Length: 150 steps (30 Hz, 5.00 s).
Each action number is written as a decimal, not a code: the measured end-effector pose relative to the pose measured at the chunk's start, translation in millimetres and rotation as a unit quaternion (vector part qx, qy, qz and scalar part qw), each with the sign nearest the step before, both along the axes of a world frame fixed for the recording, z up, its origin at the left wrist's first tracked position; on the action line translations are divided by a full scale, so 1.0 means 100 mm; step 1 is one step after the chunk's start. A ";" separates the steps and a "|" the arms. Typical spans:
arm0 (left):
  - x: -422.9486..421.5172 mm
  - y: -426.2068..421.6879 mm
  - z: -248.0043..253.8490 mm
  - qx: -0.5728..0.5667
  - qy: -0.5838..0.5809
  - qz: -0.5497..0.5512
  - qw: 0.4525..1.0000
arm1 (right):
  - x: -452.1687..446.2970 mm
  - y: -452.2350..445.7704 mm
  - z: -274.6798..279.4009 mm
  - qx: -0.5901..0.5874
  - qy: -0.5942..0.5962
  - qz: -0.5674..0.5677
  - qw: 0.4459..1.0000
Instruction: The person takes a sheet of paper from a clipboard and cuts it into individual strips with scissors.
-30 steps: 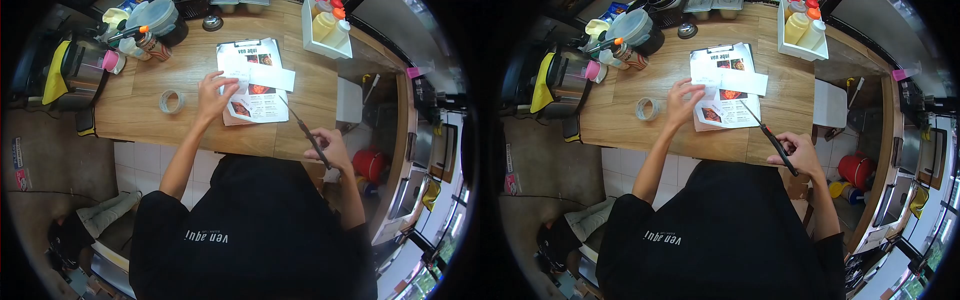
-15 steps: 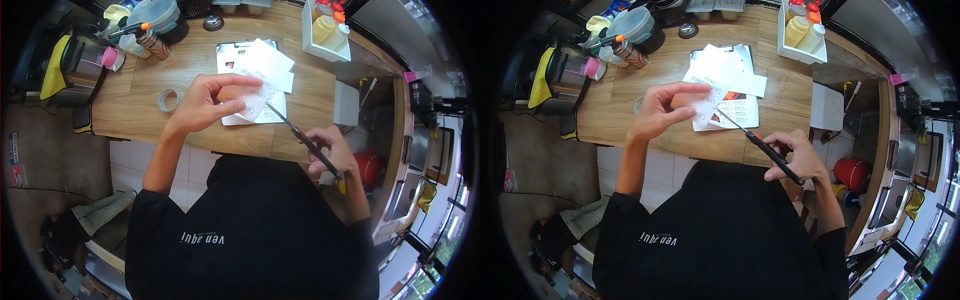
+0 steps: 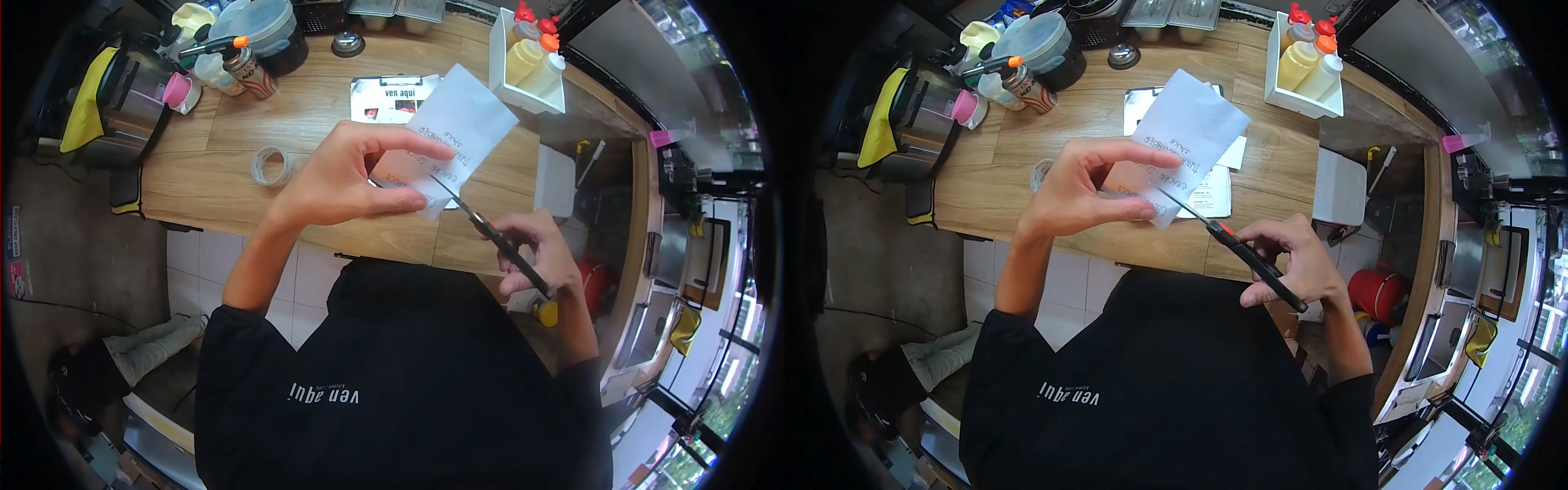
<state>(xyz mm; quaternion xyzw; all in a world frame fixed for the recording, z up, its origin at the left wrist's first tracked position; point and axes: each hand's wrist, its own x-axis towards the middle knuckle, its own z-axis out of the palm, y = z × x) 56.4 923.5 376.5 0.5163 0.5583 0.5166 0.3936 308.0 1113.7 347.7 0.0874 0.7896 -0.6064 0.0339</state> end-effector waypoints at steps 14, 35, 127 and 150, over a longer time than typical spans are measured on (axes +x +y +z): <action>0.05 0.07 0.09 0.057 0.034 0.002 0.998 | 0.00 0.00 0.12 -0.018 0.013 0.001 1.000; 0.11 0.20 0.20 0.048 0.025 0.000 0.999 | 0.09 0.08 0.13 0.086 0.062 -0.035 0.994; -0.25 0.30 -2.07 -0.112 0.143 0.137 0.974 | 0.41 0.08 -0.38 -0.026 -0.084 -0.169 0.982; -0.04 0.18 -0.09 -0.008 0.002 -0.026 1.000 | 0.16 0.10 0.07 0.026 0.006 -0.052 0.998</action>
